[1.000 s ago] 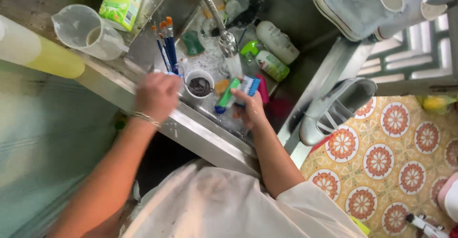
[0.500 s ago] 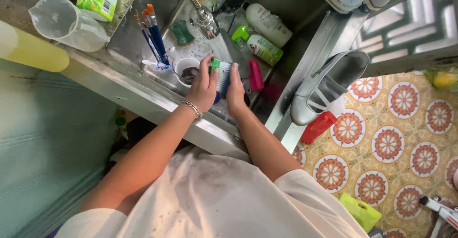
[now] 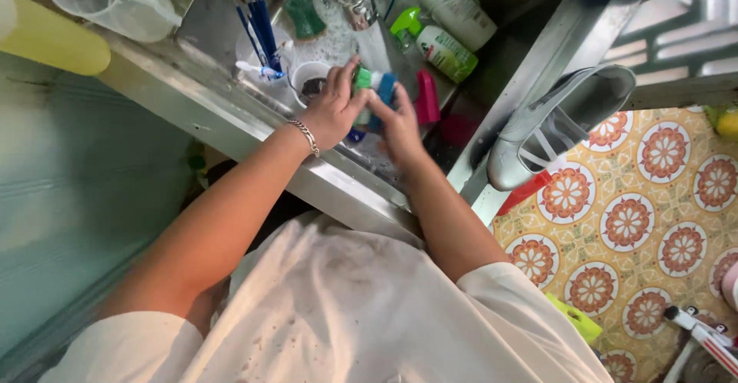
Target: Applying cleaning solution to a shoe with a brush and then washing tools in a sink
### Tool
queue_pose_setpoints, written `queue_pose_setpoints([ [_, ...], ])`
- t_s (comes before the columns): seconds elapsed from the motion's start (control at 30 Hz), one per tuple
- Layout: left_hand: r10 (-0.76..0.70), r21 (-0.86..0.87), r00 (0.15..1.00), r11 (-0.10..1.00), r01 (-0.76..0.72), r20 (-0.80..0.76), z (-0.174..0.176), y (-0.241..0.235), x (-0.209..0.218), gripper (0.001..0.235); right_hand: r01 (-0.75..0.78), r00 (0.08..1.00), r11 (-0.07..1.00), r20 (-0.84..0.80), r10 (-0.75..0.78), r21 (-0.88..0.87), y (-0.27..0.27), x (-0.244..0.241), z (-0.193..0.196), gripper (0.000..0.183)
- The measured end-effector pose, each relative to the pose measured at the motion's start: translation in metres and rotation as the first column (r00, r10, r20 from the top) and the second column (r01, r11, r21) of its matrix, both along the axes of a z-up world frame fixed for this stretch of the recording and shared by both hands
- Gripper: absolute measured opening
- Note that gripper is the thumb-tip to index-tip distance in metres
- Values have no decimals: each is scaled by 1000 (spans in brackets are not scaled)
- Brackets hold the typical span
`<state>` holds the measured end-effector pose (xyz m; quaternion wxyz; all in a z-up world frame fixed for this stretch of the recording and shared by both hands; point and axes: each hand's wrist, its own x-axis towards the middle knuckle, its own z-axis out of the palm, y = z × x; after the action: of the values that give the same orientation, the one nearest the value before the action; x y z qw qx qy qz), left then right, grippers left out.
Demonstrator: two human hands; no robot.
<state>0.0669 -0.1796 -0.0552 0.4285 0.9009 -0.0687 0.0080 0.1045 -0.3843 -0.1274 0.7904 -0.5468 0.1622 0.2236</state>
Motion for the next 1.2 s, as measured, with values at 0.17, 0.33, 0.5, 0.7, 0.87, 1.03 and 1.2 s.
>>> queue_pose_setpoints([
  [0.17,52,104,999,993,-51,-14,66,59,-23,78,-363,830,411,-90,550,-836,-54,27,23,84],
  [0.33,38,453,971,880,-146,238,6,192,-79,31,-570,451,-248,-551,702,-783,-53,6,-28,78],
  [0.5,263,141,931,942,-305,254,23,199,-84,20,-165,372,-430,-460,806,-888,-46,-7,-127,33],
  [0.7,314,267,925,892,-365,214,55,184,-74,24,-368,285,-248,-362,887,-896,37,-2,-119,28],
  [0.87,338,250,911,884,-394,236,66,178,-70,16,109,73,-450,-444,893,-886,33,-16,-240,81],
  [1.03,350,267,907,874,-407,236,62,180,-70,13,-138,77,-352,-364,928,-926,49,4,-81,67],
  [1.2,360,282,900,862,-421,244,57,180,-72,13,-161,449,-5,-78,890,-987,50,37,-98,71],
])
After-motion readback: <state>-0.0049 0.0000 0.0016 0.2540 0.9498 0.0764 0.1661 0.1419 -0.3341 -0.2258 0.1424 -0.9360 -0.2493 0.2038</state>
